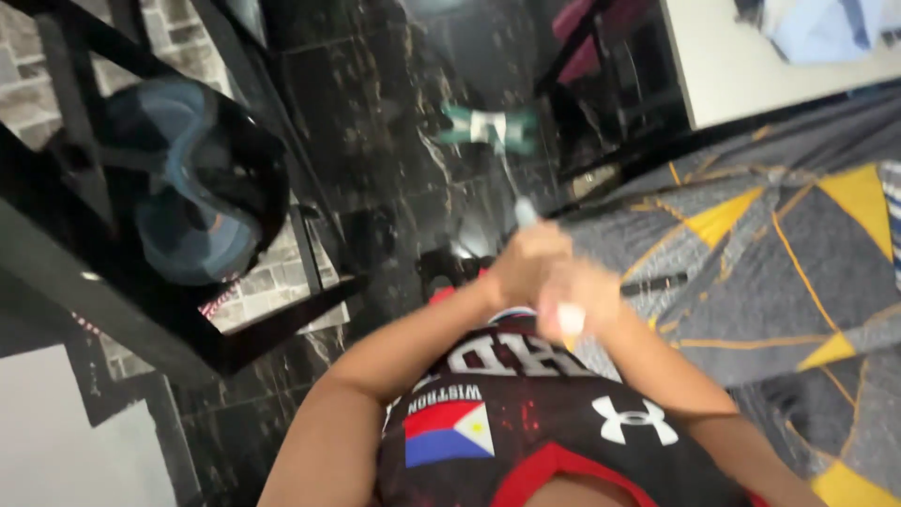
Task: The recorder is mopping the tiled floor of a room, using a mop and a bucket of water.
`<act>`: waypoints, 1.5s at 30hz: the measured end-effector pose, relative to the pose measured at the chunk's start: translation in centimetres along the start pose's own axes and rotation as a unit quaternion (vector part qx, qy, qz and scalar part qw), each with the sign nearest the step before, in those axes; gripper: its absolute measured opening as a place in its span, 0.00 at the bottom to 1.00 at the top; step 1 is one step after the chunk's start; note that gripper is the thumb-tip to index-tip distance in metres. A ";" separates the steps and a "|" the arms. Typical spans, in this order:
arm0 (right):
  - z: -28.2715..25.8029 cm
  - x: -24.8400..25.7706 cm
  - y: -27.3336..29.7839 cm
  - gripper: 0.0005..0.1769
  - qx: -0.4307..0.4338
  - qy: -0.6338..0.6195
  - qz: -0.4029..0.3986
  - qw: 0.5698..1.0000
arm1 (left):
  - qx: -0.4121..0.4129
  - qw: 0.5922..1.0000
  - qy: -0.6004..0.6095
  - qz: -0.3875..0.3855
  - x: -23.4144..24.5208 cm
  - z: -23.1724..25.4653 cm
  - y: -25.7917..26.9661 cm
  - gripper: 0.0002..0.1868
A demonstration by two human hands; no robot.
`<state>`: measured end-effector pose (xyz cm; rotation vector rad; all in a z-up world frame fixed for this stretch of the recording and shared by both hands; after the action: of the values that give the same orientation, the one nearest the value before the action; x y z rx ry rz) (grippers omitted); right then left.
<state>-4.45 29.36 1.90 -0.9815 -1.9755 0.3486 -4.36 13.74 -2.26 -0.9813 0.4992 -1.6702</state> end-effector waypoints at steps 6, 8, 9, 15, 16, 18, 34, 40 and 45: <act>1.8 1.8 -2.1 0.05 -0.143 -0.145 0.179 0.963 | 0.027 0.999 -0.010 0.026 -4.4 -4.3 -3.1 0.18; 1.6 2.5 -0.1 0.05 -0.177 -0.117 0.177 0.961 | 0.039 0.998 -0.010 0.041 -5.8 -4.1 -2.8 0.16; 1.5 2.9 1.0 0.05 -0.207 -0.093 0.177 0.958 | 0.051 0.997 -0.014 0.054 -6.5 -3.9 -2.6 0.14; -6.7 7.8 4.0 0.05 -0.216 -0.008 0.145 0.965 | 0.081 0.991 0.042 0.099 -10.0 4.7 -3.3 0.15; -8.2 8.5 4.4 0.05 -0.219 -0.005 0.147 0.965 | 0.080 0.991 0.047 0.097 -10.4 5.9 -3.2 0.15; -10.9 9.8 4.8 0.05 -0.225 -0.008 0.129 0.966 | 0.071 0.995 0.046 0.059 -11.2 8.3 -3.2 0.15; -4.8 10.3 8.1 0.09 -0.223 -0.079 0.157 0.959 | 0.101 0.994 0.036 0.025 -16.2 2.5 -2.3 0.25; -15.3 12.0 10.1 0.07 -0.297 -0.049 0.140 0.943 | 0.115 0.986 0.093 0.070 -14.4 14.2 -2.5 0.22; -23.8 11.0 11.2 0.04 -0.310 -0.081 0.053 0.946 | 0.087 0.987 0.123 -0.052 -12.8 21.4 0.2 0.17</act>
<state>17.11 41.95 15.69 -1.4925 -2.2401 -0.1609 13.99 28.86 5.31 -0.6863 0.4616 -1.9066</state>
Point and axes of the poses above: each hand's wrist, its own y-axis away from the middle knuckle, its own x-axis out of the back of the hand, z = x × y, the point moved 2 cm from there along -y, towards the middle knuckle, and after that the axes turned 10 degrees about -x, right-handed, at the moved point
